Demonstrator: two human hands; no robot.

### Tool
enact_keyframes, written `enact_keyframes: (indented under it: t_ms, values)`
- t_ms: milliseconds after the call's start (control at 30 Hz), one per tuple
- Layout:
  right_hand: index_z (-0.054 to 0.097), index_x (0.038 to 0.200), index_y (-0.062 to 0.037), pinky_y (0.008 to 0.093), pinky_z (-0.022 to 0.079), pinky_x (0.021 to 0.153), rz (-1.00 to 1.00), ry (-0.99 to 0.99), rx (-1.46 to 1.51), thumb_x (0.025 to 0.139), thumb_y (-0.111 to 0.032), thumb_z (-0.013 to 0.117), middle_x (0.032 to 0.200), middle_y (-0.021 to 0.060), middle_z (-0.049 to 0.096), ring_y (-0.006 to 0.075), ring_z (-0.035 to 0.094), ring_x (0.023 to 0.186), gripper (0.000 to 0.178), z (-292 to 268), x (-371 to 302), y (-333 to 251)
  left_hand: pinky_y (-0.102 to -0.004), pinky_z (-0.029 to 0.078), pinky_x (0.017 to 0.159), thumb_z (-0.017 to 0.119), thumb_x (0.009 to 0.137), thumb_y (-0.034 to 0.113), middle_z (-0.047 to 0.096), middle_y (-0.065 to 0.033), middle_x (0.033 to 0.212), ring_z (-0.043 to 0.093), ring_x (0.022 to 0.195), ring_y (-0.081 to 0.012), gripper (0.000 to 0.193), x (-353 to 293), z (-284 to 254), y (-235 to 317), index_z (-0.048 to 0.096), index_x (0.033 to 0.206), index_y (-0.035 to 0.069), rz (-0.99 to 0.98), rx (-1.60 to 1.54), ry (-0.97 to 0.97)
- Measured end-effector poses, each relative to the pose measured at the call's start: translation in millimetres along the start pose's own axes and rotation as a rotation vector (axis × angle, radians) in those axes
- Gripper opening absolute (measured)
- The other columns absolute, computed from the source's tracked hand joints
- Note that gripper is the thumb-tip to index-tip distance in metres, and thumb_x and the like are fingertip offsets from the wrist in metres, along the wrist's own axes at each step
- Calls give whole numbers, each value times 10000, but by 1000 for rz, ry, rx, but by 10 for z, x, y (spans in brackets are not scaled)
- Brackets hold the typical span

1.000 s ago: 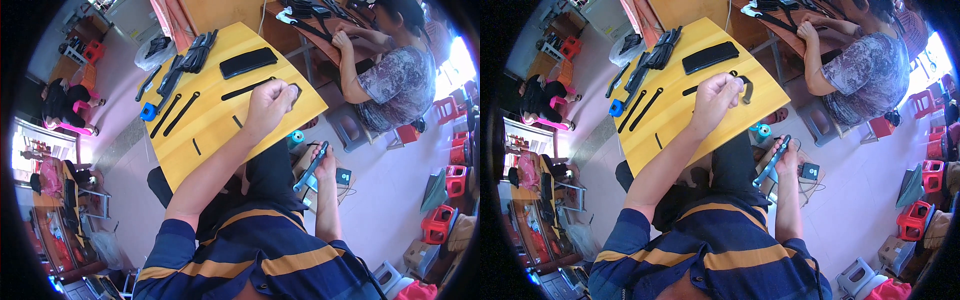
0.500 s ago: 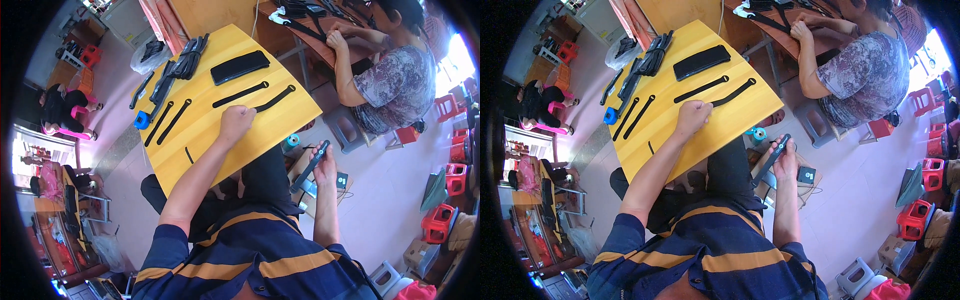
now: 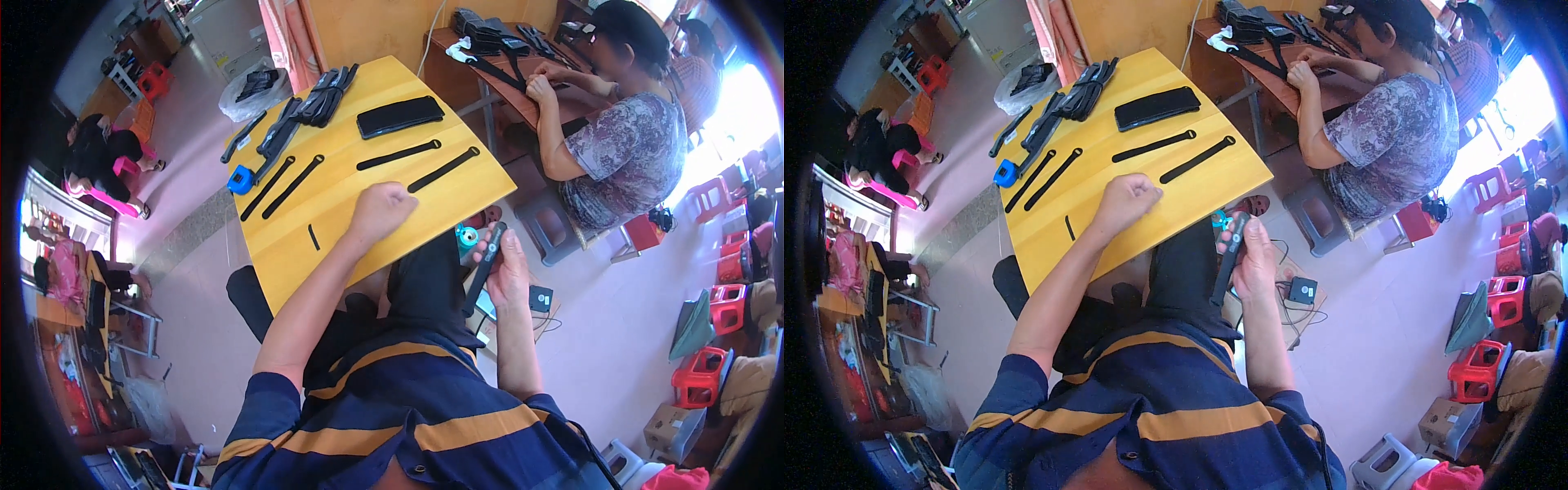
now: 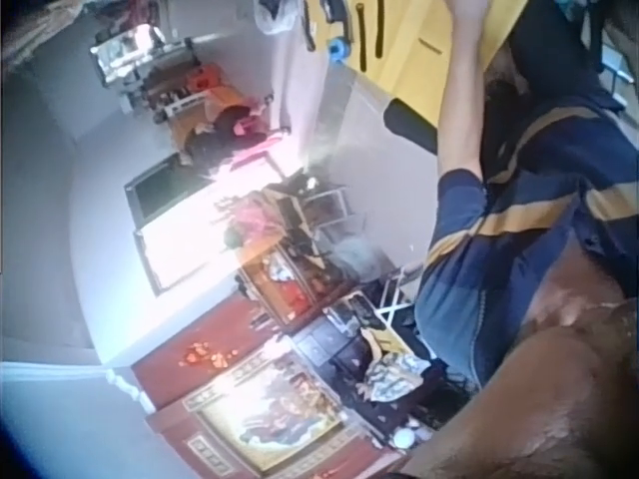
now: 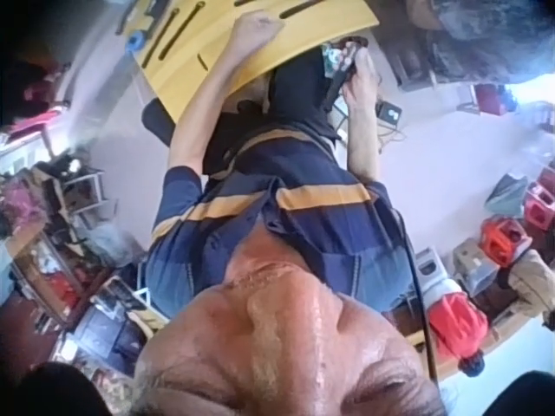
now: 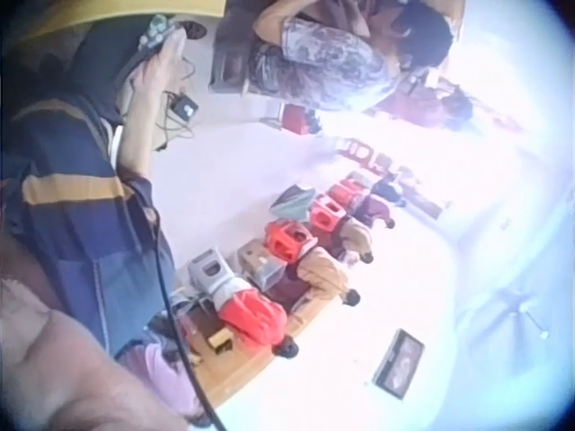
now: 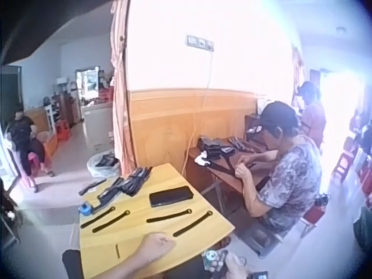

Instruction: Assembling plastic buckles and Velcro components onto black straps to create tourniquets.

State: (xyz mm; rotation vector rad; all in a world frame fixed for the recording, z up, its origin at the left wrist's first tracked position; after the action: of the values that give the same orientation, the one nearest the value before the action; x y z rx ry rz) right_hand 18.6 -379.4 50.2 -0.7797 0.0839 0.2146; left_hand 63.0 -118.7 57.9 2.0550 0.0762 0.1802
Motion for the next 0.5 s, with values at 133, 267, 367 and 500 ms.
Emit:
enact_keyframes:
  t_ms: [133, 267, 367, 500]
  values:
    - [625, 1183, -32, 289, 606, 743, -10, -87, -59, 1042, -291, 593, 1005, 46, 660, 141, 672, 864, 297, 313, -190, 58, -236, 492, 601, 709, 888, 86, 678, -6, 689, 613, 630, -54, 123, -580, 60, 780, 690, 798, 4, 152, -170, -198]
    - [647, 1182, -26, 268, 561, 832, -22, -179, -44, 1012, -179, 649, 1035, 41, 700, 121, 662, 904, 229, 477, -369, 155, -228, 487, 570, 693, 869, 50, 690, -28, 684, 611, 601, -48, 65, -943, 9, 1149, 695, 829, -1, 213, -214, -219]
    - [664, 1172, -23, 272, 537, 861, -23, -242, -67, 990, -140, 679, 1053, 46, 711, 125, 659, 928, 217, 521, -453, 158, -283, 496, 558, 702, 827, 68, 681, -82, 658, 631, 568, -150, 62, -1061, -77, 1178, 691, 810, 10, 268, -105, -127]
    - [689, 1137, -15, 280, 536, 856, -71, -262, -128, 956, -86, 713, 1071, 56, 705, 138, 657, 920, 196, 543, -510, 206, -333, 508, 557, 720, 787, 93, 679, -128, 647, 660, 553, -237, 79, -1197, -192, 1204, 692, 791, 19, 247, -114, -76]
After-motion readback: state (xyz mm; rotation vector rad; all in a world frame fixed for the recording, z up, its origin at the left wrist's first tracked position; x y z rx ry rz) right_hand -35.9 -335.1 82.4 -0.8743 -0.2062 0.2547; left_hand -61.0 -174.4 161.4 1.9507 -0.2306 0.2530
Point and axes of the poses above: each hand's wrist, its own x-axis towards the middle knuckle, its own z-axis out of the palm, y = z × x, the point moved 2 cm from there along x, towards the middle knuckle
